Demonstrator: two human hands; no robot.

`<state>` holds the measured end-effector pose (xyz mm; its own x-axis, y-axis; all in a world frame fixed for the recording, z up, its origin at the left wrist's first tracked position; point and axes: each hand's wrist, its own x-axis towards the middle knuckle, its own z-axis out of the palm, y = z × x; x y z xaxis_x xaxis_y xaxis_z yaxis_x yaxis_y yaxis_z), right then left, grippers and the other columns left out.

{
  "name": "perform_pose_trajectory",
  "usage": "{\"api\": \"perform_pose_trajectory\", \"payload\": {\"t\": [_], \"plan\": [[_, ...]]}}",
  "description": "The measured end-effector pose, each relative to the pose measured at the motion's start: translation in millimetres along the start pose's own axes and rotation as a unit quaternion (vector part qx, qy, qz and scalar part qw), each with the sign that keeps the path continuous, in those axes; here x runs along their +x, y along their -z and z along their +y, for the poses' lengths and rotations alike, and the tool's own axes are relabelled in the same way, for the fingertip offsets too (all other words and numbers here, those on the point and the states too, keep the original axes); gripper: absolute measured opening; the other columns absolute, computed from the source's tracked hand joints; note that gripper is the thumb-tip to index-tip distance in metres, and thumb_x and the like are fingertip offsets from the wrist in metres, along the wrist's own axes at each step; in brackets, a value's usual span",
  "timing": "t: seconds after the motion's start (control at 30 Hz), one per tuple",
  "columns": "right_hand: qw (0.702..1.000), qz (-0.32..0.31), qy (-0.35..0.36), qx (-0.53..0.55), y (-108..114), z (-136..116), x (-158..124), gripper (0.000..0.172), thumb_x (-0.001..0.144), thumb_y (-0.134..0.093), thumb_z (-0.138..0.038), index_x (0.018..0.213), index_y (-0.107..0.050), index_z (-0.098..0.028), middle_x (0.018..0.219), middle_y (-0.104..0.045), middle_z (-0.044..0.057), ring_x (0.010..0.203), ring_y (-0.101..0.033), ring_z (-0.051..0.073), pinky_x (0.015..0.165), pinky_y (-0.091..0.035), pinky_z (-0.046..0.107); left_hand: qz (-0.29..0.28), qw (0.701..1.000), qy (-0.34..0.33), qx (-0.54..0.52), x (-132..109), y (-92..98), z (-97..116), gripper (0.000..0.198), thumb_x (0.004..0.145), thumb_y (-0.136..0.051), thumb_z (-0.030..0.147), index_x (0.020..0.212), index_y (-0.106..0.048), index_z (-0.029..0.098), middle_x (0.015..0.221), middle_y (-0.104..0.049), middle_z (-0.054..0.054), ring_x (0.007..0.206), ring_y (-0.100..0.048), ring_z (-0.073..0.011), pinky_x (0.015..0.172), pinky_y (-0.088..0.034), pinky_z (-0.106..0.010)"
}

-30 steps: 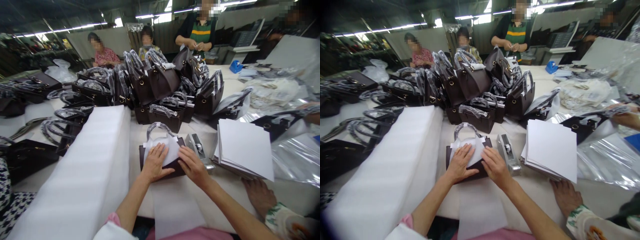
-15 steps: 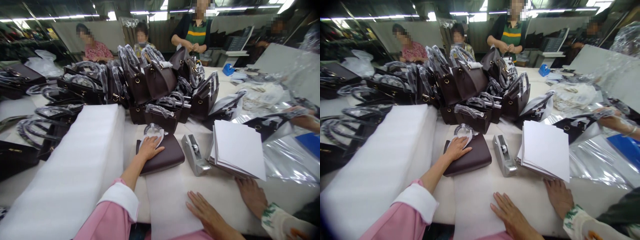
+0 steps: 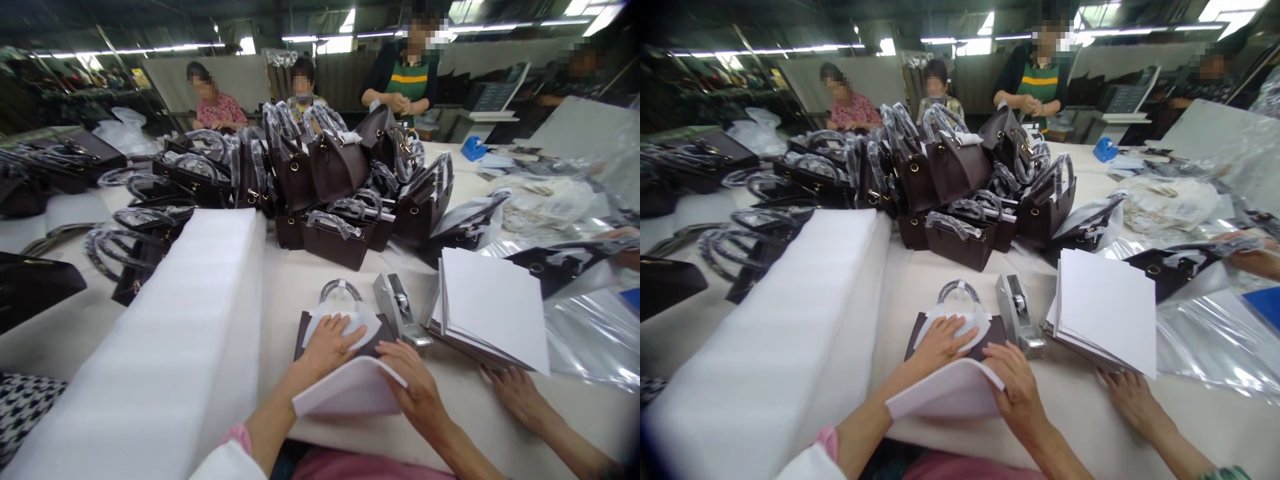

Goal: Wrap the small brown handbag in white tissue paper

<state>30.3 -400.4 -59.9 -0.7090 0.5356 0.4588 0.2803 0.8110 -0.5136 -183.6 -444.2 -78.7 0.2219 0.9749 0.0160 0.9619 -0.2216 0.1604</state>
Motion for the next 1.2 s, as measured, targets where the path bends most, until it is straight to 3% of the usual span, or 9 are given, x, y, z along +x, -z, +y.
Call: {"api": "perform_pose_trajectory", "payload": {"t": [0.13,0.23,0.37,0.47,0.53,0.7,0.8,0.97,1.2], "plan": [[0.996,0.010,-0.082,-0.041,-22.6,14.3,-5.2,0.020,0.090,-0.043,-0.025,0.095,-0.061,-0.021,0.092,-0.065,0.005,0.090,-0.060,0.021,0.083,-0.048,0.044,-0.029,0.999,-0.016,-0.015,-5.9,-9.9,-2.1,0.042,0.091,-0.038,0.032,0.133,-0.032,0.036,0.132,-0.044,-0.009,0.123,-0.039,-0.0285,0.095,-0.035,-0.041],[0.994,0.002,-0.071,-0.082,-26.6,16.3,-4.3,0.018,0.089,-0.044,-0.024,0.093,-0.061,-0.019,0.100,-0.062,0.009,0.095,-0.058,0.023,0.081,-0.049,0.042,-0.041,0.999,-0.021,-0.029,-4.8,-12.7,-8.0,0.042,0.091,-0.037,0.030,0.132,-0.032,0.038,0.133,-0.043,-0.009,0.124,-0.038,-0.0290,0.095,-0.036,-0.042],[0.985,0.044,0.055,-0.159,-20.0,18.3,10.4,0.010,0.085,-0.050,-0.016,0.085,-0.059,-0.017,0.133,-0.042,0.013,0.124,-0.037,0.032,0.099,-0.028,0.060,-0.041,0.998,-0.015,-0.055,-3.5,-13.6,-8.2,0.040,0.092,-0.036,0.032,0.131,-0.034,0.039,0.135,-0.041,-0.010,0.125,-0.036,-0.0305,0.096,-0.035,-0.045],[0.977,-0.029,0.159,-0.138,-13.8,28.6,25.7,0.011,0.084,-0.048,-0.011,0.078,-0.057,-0.016,0.124,-0.053,0.007,0.125,-0.038,0.030,0.103,-0.013,0.065,-0.043,0.996,-0.007,-0.083,-2.6,-13.6,-7.2,0.040,0.092,-0.037,0.032,0.131,-0.034,0.039,0.136,-0.040,-0.010,0.127,-0.034,-0.0306,0.098,-0.033,-0.048],[0.977,-0.090,0.169,-0.098,-11.6,38.4,31.7,0.012,0.085,-0.048,-0.013,0.077,-0.056,-0.016,0.110,-0.061,0.005,0.117,-0.047,0.024,0.107,-0.020,0.058,-0.046,0.993,0.006,-0.104,-2.6,-11.7,-8.2,0.039,0.092,-0.037,0.030,0.130,-0.037,0.038,0.136,-0.041,-0.009,0.127,-0.034,-0.0295,0.099,-0.033,-0.048],[0.991,-0.100,0.082,-0.029,-14.1,53.7,24.2,0.009,0.087,-0.050,-0.020,0.088,-0.059,-0.017,0.104,-0.063,0.007,0.105,-0.057,0.018,0.098,-0.044,0.039,-0.063,0.982,0.031,-0.175,-6.2,7.2,-15.4,0.035,0.088,-0.048,0.029,0.122,-0.050,0.026,0.132,-0.047,-0.009,0.125,-0.038,-0.0235,0.104,-0.030,-0.041],[0.995,-0.099,0.034,-0.004,-17.3,51.7,16.0,0.011,0.088,-0.049,-0.021,0.094,-0.058,-0.018,0.107,-0.063,0.007,0.108,-0.055,0.019,0.100,-0.042,0.041,-0.081,0.970,0.052,-0.221,-4.4,25.4,-20.9,0.026,0.087,-0.047,0.026,0.110,-0.058,0.019,0.115,-0.061,-0.007,0.109,-0.052,-0.0196,0.100,-0.035,-0.035],[0.995,-0.077,-0.068,0.011,-20.0,41.4,14.0,0.014,0.089,-0.047,-0.025,0.083,-0.058,-0.018,0.120,-0.054,0.009,0.113,-0.050,0.021,0.098,-0.043,0.041,-0.092,0.952,0.122,-0.264,9.6,50.3,-29.2,0.025,0.090,-0.035,0.027,0.087,-0.058,0.019,0.078,-0.064,0.000,0.075,-0.059,-0.0148,0.068,-0.045,-0.023],[0.982,-0.051,-0.178,0.022,-25.8,38.3,14.0,0.021,0.086,-0.052,-0.029,0.100,-0.059,-0.015,0.128,-0.046,0.014,0.116,-0.048,0.024,0.095,-0.045,0.042,-0.122,0.949,0.160,-0.242,13.5,67.5,-26.0,0.021,0.088,-0.034,0.024,0.079,-0.053,0.019,0.075,-0.062,0.000,0.070,-0.057,-0.0138,0.062,-0.041,-0.022]]}}
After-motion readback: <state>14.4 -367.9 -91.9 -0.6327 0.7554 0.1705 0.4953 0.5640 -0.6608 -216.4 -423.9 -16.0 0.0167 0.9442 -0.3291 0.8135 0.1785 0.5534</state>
